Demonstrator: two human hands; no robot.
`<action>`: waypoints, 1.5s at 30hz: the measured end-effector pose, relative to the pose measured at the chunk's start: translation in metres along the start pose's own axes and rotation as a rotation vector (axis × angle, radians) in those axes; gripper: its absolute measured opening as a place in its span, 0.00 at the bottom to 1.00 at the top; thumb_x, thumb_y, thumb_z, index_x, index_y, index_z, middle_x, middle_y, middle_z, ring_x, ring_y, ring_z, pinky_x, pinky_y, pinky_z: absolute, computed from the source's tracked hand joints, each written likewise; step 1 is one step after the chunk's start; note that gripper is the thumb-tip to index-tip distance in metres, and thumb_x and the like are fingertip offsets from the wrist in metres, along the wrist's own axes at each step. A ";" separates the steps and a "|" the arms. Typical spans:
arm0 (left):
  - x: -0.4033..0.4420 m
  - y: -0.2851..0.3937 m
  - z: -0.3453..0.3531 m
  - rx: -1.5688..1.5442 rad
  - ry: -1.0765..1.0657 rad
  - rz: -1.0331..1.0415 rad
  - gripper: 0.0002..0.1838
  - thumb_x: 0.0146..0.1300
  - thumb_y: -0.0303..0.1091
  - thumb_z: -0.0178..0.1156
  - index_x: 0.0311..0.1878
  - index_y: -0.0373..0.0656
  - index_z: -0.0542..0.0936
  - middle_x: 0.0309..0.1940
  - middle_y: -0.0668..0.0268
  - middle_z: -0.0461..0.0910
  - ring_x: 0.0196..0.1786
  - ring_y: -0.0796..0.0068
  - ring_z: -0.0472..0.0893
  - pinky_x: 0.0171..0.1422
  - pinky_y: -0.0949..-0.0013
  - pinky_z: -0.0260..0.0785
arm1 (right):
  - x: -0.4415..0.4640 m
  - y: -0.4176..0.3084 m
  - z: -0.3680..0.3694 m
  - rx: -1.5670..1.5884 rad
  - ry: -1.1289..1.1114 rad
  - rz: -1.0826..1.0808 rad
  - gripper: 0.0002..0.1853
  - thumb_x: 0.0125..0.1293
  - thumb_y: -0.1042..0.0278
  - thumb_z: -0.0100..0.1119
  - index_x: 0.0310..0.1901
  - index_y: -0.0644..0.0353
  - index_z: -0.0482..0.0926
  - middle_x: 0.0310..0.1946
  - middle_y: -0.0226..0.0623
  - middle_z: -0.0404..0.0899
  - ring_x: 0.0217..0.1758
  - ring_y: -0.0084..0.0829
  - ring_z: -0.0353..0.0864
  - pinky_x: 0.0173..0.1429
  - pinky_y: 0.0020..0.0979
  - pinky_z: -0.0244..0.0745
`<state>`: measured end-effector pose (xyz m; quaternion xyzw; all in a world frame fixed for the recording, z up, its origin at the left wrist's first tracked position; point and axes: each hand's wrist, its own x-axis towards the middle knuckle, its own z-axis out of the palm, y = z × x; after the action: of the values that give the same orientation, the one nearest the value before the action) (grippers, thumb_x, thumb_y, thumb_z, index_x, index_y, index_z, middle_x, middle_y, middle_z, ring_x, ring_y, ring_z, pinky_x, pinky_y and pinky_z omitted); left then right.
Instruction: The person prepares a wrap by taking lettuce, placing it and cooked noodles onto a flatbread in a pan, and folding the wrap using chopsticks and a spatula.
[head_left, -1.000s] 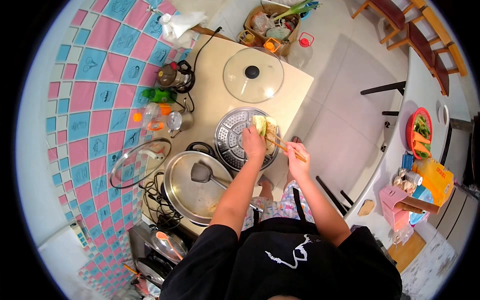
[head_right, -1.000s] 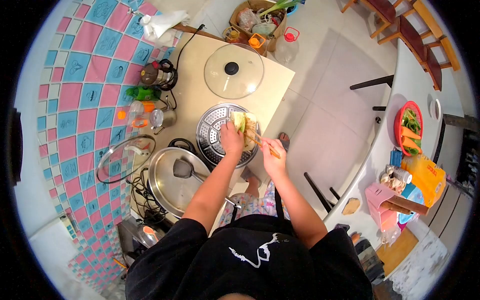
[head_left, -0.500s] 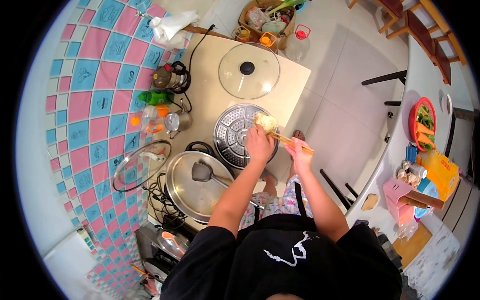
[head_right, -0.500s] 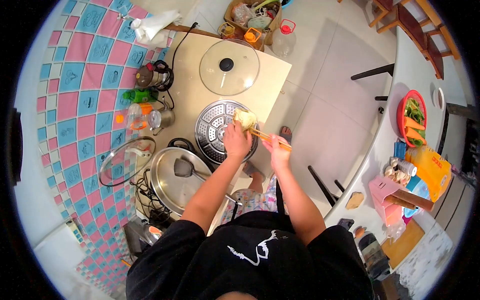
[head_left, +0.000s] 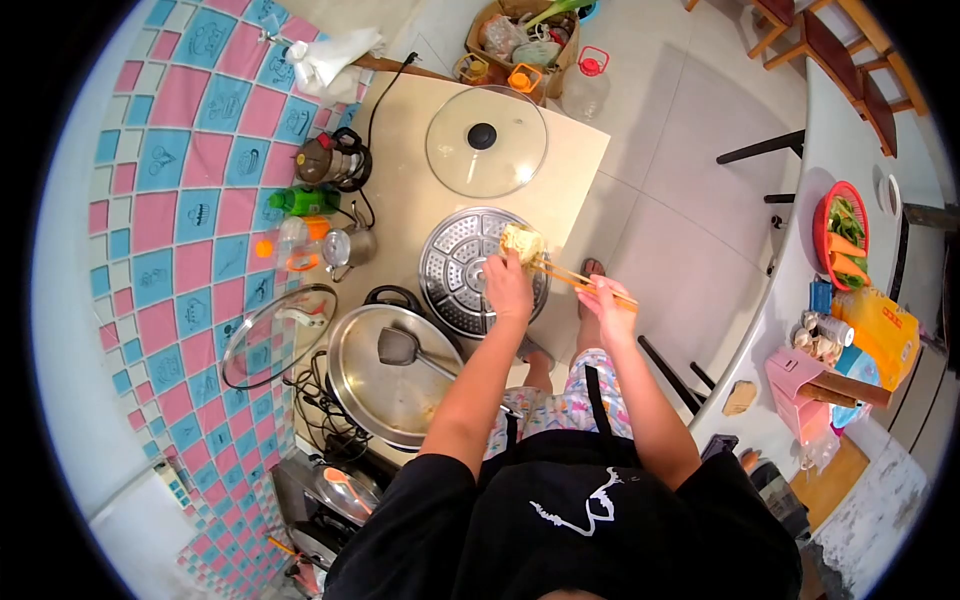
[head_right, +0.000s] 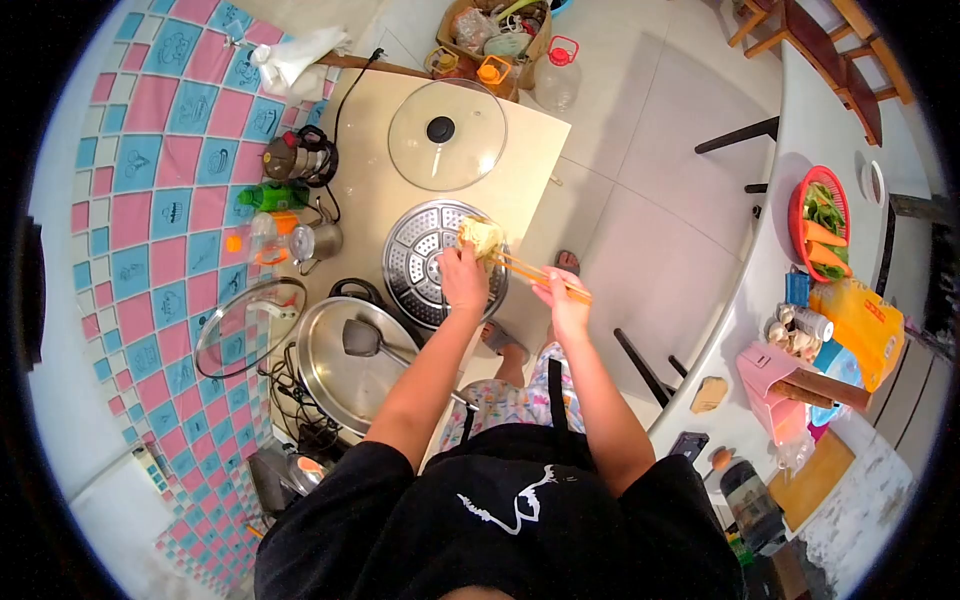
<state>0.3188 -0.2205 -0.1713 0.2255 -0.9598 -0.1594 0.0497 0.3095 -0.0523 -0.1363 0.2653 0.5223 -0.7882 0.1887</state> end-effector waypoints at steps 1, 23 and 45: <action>0.000 0.000 0.001 0.009 0.015 0.013 0.17 0.48 0.26 0.59 0.45 0.44 0.75 0.35 0.60 0.67 0.42 0.58 0.69 0.44 0.60 0.67 | -0.003 -0.005 0.001 -0.002 0.000 0.000 0.13 0.66 0.68 0.51 0.46 0.69 0.69 0.39 0.44 0.75 0.39 0.38 0.80 0.47 0.34 0.79; -0.005 0.006 0.000 -0.154 0.028 -0.076 0.17 0.49 0.24 0.56 0.46 0.39 0.75 0.36 0.54 0.71 0.44 0.52 0.69 0.48 0.56 0.64 | 0.047 0.059 -0.044 0.654 0.147 0.358 0.14 0.66 0.65 0.51 0.42 0.70 0.69 0.41 0.47 0.71 0.48 0.49 0.74 0.57 0.46 0.74; -0.038 -0.021 -0.056 -0.305 0.033 -0.334 0.07 0.56 0.31 0.54 0.30 0.37 0.77 0.26 0.54 0.77 0.32 0.52 0.77 0.37 0.60 0.69 | 0.064 0.069 -0.052 0.599 0.106 0.305 0.14 0.66 0.63 0.51 0.41 0.67 0.69 0.42 0.44 0.72 0.46 0.50 0.75 0.55 0.45 0.76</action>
<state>0.3713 -0.2374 -0.1263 0.3735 -0.8731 -0.3048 0.0719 0.3102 -0.0322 -0.2422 0.4246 0.2309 -0.8544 0.1907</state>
